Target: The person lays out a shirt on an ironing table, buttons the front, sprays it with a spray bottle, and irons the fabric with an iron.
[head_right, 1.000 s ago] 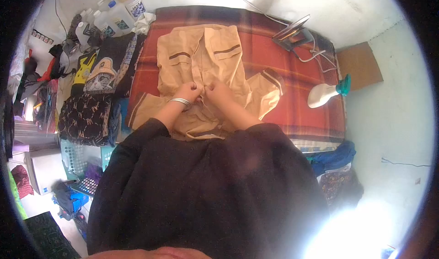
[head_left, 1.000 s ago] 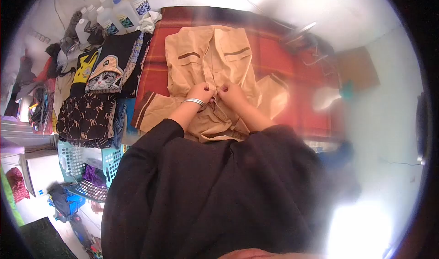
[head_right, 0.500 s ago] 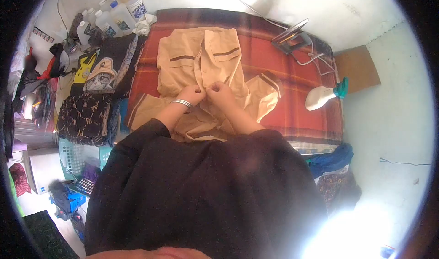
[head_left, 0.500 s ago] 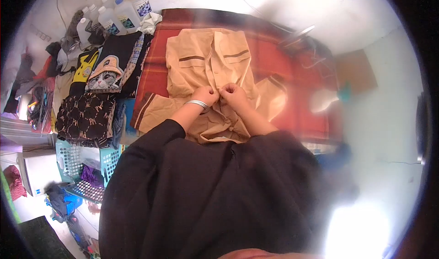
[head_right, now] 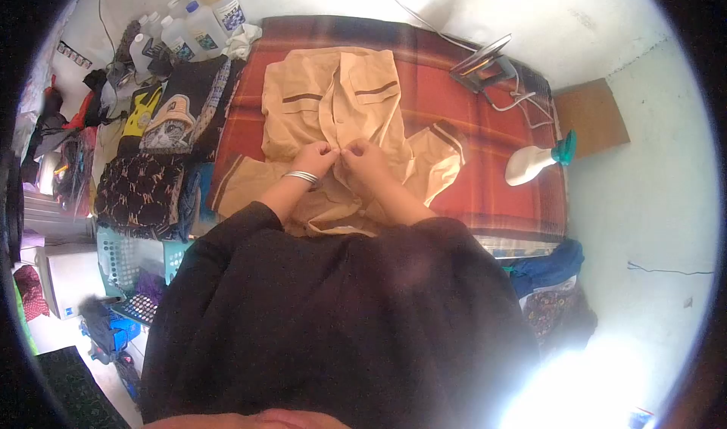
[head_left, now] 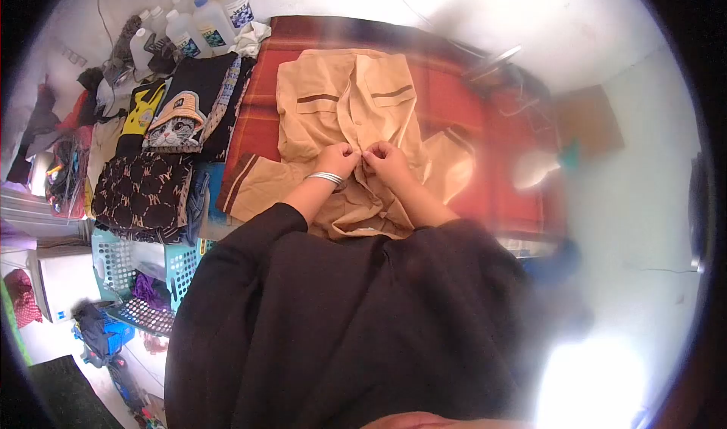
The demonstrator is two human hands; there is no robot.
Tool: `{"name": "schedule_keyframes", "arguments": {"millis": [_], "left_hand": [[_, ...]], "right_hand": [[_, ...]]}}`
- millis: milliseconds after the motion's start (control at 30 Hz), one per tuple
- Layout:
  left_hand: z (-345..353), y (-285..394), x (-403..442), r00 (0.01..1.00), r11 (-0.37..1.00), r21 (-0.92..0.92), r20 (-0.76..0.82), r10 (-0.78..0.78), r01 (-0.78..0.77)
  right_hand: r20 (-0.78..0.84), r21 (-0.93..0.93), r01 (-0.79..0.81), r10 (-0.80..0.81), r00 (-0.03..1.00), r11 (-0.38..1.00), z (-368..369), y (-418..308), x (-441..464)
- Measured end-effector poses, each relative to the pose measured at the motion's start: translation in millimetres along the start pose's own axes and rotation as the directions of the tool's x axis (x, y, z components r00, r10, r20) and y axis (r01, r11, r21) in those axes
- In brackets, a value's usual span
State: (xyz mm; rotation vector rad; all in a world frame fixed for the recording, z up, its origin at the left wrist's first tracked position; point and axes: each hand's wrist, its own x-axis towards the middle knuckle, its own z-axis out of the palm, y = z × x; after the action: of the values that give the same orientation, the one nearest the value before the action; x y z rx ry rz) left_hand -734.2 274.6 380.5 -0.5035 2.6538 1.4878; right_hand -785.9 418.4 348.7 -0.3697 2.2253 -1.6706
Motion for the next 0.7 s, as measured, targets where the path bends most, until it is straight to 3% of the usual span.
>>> {"name": "schedule_keyframes", "arguments": {"millis": [100, 167, 200, 267, 400, 500, 567, 600, 633, 667, 700], "left_hand": [[-0.1, -1.3, 0.6, 1.000, 0.999, 0.040, 0.020, 0.013, -0.013], [2.1, -5.5, 2.9, 0.990, 0.990, -0.132, 0.142, -0.020, 0.039], [0.6, -2.4, 1.3, 0.990, 0.990, -0.132, 0.142, -0.021, 0.040], [-2.4, 3.7, -2.2, 0.946, 0.852, -0.445, 0.284, -0.156, 0.275], [3.2, -9.3, 2.4, 0.927, 0.777, -0.532, 0.332, -0.174, 0.336], [2.6, -6.4, -2.2, 0.953, 0.879, -0.412, 0.273, -0.135, 0.242], [4.2, -7.2, -2.2, 0.980, 0.962, -0.254, 0.192, -0.048, 0.097], [1.9, -1.0, -5.2, 0.980, 0.962, -0.256, 0.190, -0.050, 0.099], [-3.7, 10.7, -10.8, 0.993, 0.999, 0.006, 0.110, 0.046, -0.047], [-5.9, 17.7, -13.9, 0.986, 0.946, 0.277, 0.058, 0.159, -0.169], [-3.1, 16.3, -12.6, 0.986, 0.947, 0.275, 0.055, 0.157, -0.166]], "right_hand": [[-0.009, -0.023, -0.048, 0.048, 0.999, 0.999, -1.0, 3.0, 0.7], [-0.032, -0.055, -0.037, 0.035, 0.999, 0.998, -2.5, -3.7, -3.6], [-0.055, -0.088, -0.025, 0.020, 0.998, 0.996, -3.4, -7.3, -5.3], [-0.037, -0.044, -0.069, 0.068, 0.997, 0.997, -5.2, -14.8, -6.7], [-0.004, -0.052, -0.091, 0.091, 0.996, 0.994, -6.1, -6.7, -2.9], [0.001, -0.184, -0.091, 0.093, 0.996, 0.979, -6.3, -12.4, -7.2], [0.017, -0.148, -0.097, 0.100, 0.995, 0.984, -4.8, -6.0, -5.2], [0.028, -0.110, -0.102, 0.105, 0.994, 0.989, -4.2, -1.5, -3.8], [0.030, -0.112, -0.102, 0.106, 0.994, 0.988, -3.5, 1.4, -3.2], [0.027, -0.120, -0.100, 0.104, 0.994, 0.988, -2.9, 4.1, -2.7], [0.025, -0.127, -0.098, 0.102, 0.994, 0.987, -1.9, -0.1, -3.6]]}}
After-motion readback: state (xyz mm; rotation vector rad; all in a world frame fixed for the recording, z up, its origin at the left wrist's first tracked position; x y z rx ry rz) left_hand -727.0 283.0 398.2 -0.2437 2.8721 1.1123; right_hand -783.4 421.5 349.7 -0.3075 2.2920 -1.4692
